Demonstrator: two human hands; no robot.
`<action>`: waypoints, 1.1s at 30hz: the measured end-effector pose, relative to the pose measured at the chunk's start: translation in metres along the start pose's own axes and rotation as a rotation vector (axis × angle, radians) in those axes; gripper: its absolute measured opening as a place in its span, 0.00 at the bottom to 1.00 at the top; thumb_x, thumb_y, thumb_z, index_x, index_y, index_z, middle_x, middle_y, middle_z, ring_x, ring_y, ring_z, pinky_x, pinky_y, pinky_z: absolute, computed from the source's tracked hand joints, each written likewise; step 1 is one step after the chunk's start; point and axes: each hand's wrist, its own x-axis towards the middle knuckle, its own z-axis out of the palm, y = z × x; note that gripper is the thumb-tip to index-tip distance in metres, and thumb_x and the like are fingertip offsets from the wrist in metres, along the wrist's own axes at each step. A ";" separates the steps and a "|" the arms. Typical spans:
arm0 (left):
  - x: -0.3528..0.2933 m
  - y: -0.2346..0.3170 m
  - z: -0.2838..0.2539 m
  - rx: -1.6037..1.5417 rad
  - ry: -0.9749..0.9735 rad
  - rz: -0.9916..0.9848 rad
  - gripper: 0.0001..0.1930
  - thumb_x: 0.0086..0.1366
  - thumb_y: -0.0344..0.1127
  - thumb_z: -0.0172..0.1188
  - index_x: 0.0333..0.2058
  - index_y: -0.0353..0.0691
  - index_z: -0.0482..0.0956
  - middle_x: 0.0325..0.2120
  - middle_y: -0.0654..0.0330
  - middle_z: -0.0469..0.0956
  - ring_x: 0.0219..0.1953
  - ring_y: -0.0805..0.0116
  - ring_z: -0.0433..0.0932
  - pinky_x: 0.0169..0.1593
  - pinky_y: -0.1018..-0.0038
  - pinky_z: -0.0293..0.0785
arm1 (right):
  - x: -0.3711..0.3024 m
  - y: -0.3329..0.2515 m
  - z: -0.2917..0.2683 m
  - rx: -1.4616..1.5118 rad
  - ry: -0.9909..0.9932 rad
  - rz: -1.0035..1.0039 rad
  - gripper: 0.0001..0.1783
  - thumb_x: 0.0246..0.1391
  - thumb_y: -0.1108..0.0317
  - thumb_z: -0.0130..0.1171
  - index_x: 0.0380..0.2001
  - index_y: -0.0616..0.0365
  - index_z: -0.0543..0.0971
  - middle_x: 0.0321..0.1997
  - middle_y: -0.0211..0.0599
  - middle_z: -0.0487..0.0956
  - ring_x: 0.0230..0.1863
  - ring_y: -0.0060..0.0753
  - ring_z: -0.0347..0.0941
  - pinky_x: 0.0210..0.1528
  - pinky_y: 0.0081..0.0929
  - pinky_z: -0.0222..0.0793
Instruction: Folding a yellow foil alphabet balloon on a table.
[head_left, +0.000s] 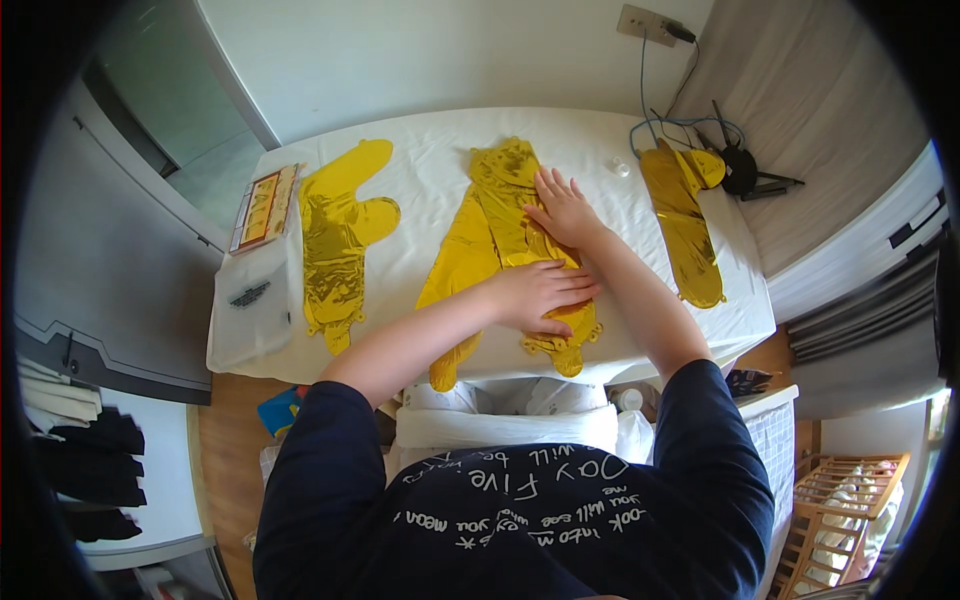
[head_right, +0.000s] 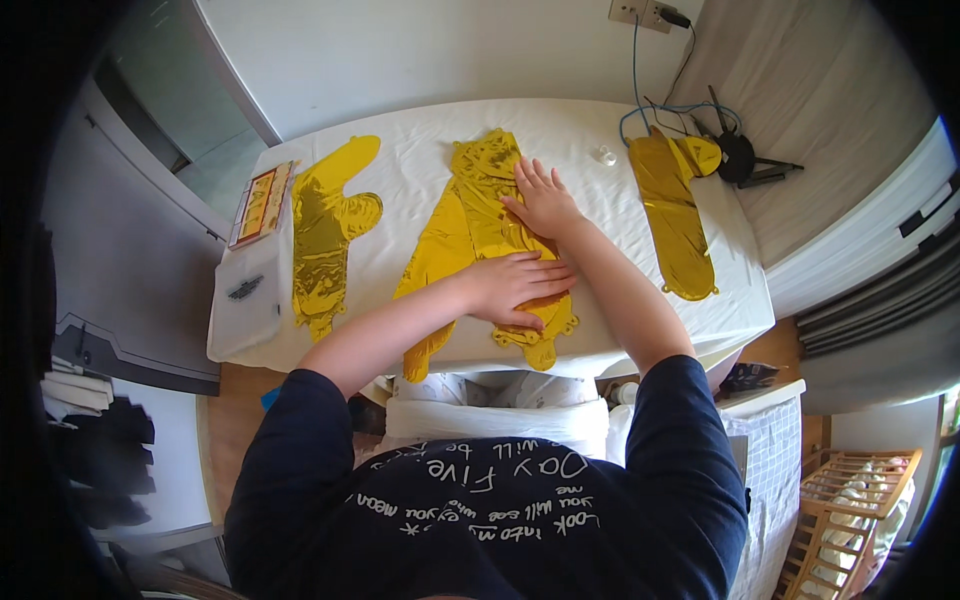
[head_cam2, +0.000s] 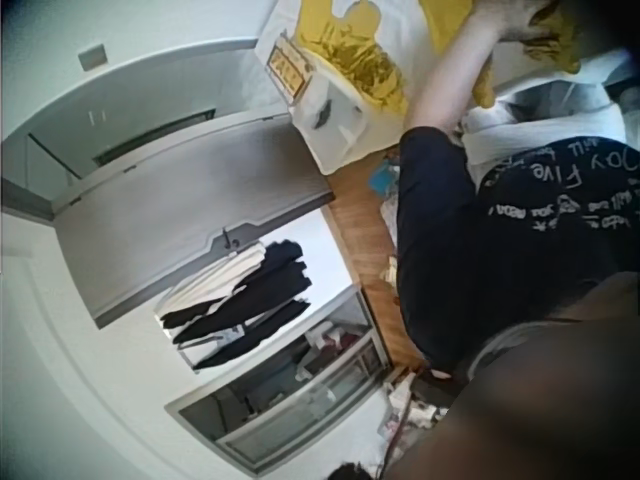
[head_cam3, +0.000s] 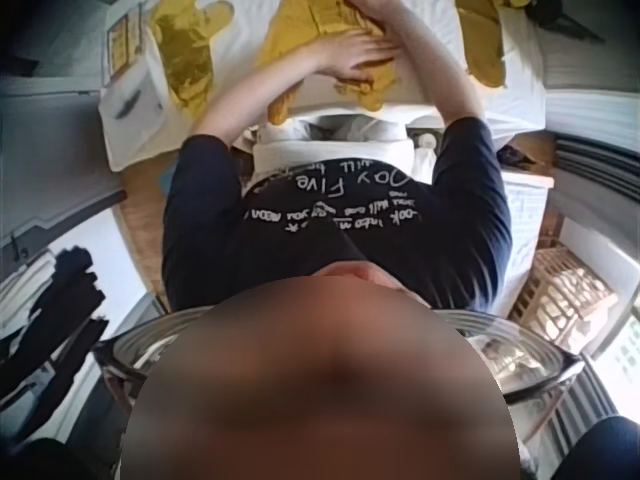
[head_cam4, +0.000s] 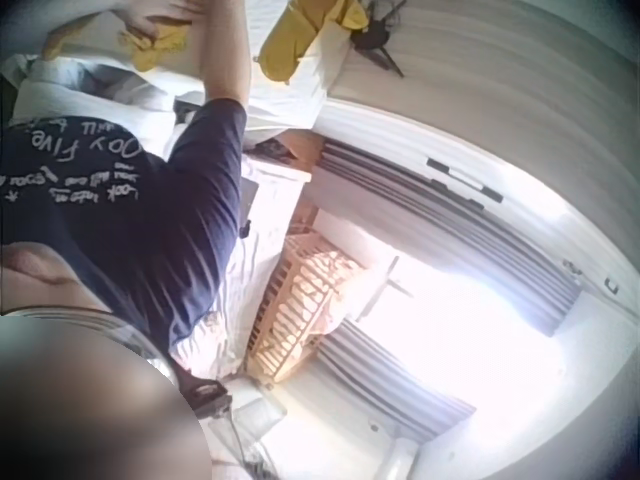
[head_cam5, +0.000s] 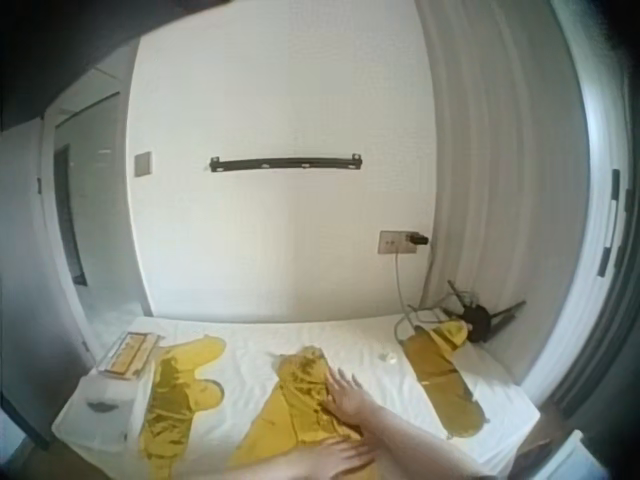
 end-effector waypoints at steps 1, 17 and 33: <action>0.001 0.000 -0.001 -0.010 -0.026 -0.002 0.45 0.70 0.68 0.49 0.74 0.41 0.55 0.75 0.54 0.56 0.77 0.58 0.52 0.77 0.54 0.47 | -0.001 0.000 0.000 0.004 -0.004 0.005 0.41 0.72 0.43 0.44 0.75 0.62 0.55 0.80 0.50 0.55 0.82 0.51 0.45 0.80 0.51 0.41; 0.002 -0.002 0.001 0.031 0.001 0.012 0.46 0.69 0.71 0.47 0.74 0.44 0.56 0.74 0.53 0.59 0.76 0.55 0.56 0.77 0.55 0.48 | -0.007 -0.005 -0.001 -0.023 -0.066 0.039 0.50 0.68 0.30 0.38 0.76 0.62 0.54 0.81 0.46 0.54 0.83 0.47 0.43 0.81 0.48 0.38; 0.006 0.009 -0.001 0.225 -0.040 0.077 0.43 0.72 0.67 0.46 0.75 0.46 0.52 0.75 0.50 0.54 0.78 0.53 0.50 0.78 0.50 0.43 | -0.009 -0.010 0.003 -0.077 -0.036 0.044 0.47 0.68 0.32 0.41 0.75 0.59 0.58 0.80 0.47 0.56 0.82 0.49 0.45 0.81 0.51 0.40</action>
